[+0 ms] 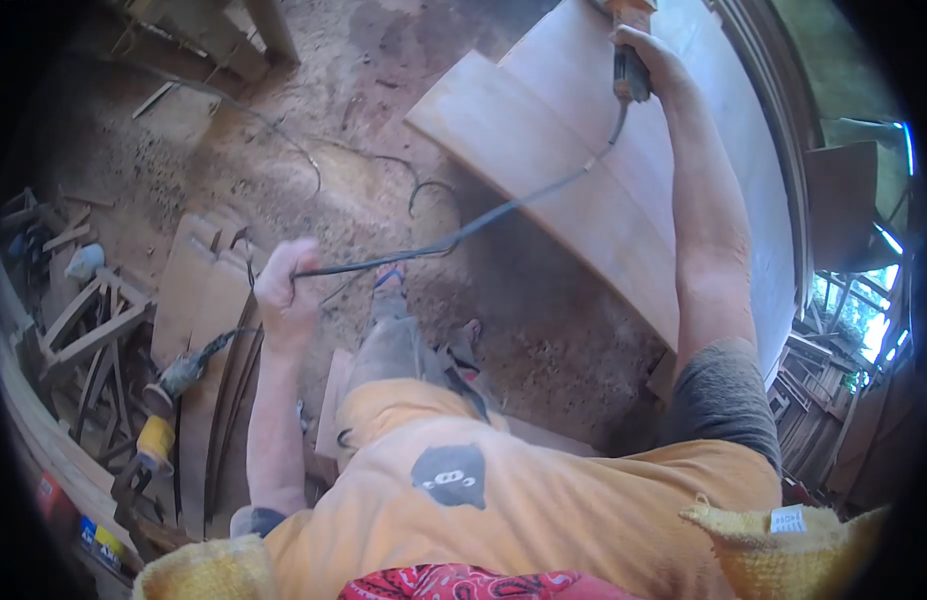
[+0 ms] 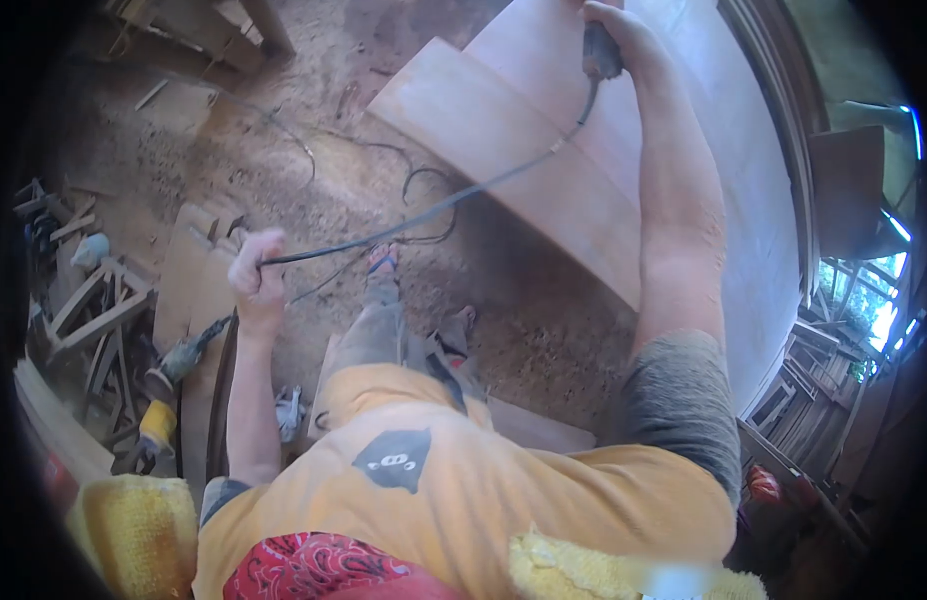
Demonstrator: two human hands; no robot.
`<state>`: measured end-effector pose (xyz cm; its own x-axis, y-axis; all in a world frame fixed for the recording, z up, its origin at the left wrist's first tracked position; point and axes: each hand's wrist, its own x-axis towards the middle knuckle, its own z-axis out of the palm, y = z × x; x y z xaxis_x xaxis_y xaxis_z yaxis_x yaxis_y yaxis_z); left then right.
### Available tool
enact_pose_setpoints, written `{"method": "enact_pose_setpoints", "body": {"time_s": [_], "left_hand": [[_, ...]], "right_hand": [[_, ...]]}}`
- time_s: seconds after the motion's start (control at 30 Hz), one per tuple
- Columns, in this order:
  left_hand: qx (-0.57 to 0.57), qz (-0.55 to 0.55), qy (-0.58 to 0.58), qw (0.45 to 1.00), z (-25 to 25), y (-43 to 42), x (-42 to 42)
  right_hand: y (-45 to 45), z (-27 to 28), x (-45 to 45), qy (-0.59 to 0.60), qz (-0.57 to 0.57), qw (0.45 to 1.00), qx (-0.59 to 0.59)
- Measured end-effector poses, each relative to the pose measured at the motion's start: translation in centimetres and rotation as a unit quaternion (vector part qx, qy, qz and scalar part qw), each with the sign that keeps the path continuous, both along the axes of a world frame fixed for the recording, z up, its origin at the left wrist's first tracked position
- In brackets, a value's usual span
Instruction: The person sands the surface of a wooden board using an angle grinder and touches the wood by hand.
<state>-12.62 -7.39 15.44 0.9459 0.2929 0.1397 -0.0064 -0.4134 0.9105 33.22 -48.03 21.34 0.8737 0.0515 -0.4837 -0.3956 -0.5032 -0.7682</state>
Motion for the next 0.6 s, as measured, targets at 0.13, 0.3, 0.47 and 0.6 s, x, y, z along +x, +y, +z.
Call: {"method": "enact_pose_setpoints", "body": {"time_s": [0.13,0.3,0.47,0.6], "left_hand": [[-0.052,0.022,-0.082,0.995,4.6,-0.9,2.7],[-0.112,0.037,-0.117,0.986,6.5,-4.2,4.4],[-0.172,0.015,-0.036,0.984,7.0,-8.9,4.2],[-0.082,-0.066,-0.017,0.994,7.4,-12.9,2.6]], "right_hand": [[3.8,1.7,-10.6,0.021,0.094,0.989,-0.108],[9.6,1.9,-22.6,0.046,0.128,0.981,-0.138],[12.3,1.7,-26.7,0.046,0.179,0.972,-0.148],[8.1,2.5,-31.1,0.036,0.12,0.977,-0.175]]}}
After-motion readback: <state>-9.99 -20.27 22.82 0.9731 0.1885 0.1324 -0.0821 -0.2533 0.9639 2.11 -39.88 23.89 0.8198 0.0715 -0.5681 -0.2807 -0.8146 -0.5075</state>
